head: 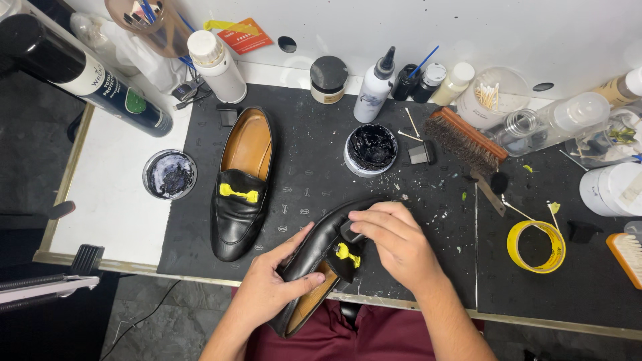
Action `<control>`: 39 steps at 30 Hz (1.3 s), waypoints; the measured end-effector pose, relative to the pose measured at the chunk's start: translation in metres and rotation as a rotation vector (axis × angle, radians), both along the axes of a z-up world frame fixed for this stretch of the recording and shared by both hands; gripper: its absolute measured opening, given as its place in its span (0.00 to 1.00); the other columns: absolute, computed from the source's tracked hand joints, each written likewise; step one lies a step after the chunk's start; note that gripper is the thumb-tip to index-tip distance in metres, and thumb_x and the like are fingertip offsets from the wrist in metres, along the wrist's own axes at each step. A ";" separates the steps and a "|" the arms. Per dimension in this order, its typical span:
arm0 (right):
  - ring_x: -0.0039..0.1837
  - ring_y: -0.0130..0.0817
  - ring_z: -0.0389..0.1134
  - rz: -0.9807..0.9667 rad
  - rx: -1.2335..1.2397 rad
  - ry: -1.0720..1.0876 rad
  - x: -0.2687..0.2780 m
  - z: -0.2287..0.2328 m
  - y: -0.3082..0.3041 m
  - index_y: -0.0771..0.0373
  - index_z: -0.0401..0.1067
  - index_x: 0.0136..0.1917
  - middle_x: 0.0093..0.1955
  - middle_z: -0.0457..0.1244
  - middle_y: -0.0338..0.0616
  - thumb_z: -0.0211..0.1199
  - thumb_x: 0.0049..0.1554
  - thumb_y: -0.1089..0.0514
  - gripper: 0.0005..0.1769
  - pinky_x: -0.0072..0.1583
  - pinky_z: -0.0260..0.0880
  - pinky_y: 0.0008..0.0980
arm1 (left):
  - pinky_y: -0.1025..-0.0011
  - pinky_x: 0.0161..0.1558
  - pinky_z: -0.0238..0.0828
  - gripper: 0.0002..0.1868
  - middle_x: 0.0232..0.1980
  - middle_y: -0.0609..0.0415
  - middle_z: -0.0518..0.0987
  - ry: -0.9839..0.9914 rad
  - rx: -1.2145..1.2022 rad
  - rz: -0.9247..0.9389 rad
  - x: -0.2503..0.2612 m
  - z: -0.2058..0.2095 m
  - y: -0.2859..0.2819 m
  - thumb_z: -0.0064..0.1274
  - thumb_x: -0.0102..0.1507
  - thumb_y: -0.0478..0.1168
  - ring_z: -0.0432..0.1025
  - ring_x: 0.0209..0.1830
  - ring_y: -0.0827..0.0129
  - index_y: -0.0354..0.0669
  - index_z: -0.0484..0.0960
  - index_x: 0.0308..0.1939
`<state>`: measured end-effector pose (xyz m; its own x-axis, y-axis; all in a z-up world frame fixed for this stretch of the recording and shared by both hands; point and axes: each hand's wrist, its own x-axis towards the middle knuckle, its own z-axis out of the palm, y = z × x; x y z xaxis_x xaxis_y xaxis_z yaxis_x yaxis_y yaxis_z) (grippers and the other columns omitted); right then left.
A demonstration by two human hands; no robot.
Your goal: The person applies black shoe polish to a pair of black leather loafers using a small sponge applicator. They repeatedly dip the sponge into a polish container and rub it onto the shoe surfaces, focusing on the toe, sides, and heel areas.
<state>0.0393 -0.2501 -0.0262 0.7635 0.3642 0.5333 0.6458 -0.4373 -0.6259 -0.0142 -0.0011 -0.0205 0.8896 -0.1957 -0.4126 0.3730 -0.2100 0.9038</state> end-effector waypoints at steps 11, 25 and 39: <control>0.48 0.41 0.67 -0.274 0.024 -0.098 -0.021 -0.004 0.017 0.70 0.77 0.52 0.44 0.68 0.46 0.71 0.47 0.72 0.18 0.53 0.69 0.35 | 0.76 0.56 0.72 0.46 0.60 0.53 0.84 0.018 -0.027 0.004 0.002 0.003 -0.002 0.69 0.51 0.40 0.76 0.54 0.77 0.51 0.69 0.73; 0.44 0.40 0.66 -0.349 0.066 -0.054 -0.029 -0.004 0.025 0.72 0.76 0.51 0.39 0.65 0.47 0.71 0.48 0.72 0.15 0.49 0.68 0.35 | 0.75 0.57 0.71 0.46 0.64 0.49 0.82 -0.072 0.021 -0.028 0.002 0.007 -0.003 0.70 0.51 0.41 0.75 0.57 0.76 0.49 0.68 0.73; 0.45 0.42 0.66 -0.556 0.019 -0.097 -0.030 0.000 0.032 0.71 0.77 0.51 0.41 0.66 0.49 0.70 0.50 0.72 0.14 0.50 0.68 0.36 | 0.75 0.49 0.75 0.50 0.56 0.51 0.87 0.064 0.038 -0.059 0.002 0.016 -0.008 0.70 0.51 0.42 0.77 0.47 0.77 0.55 0.66 0.76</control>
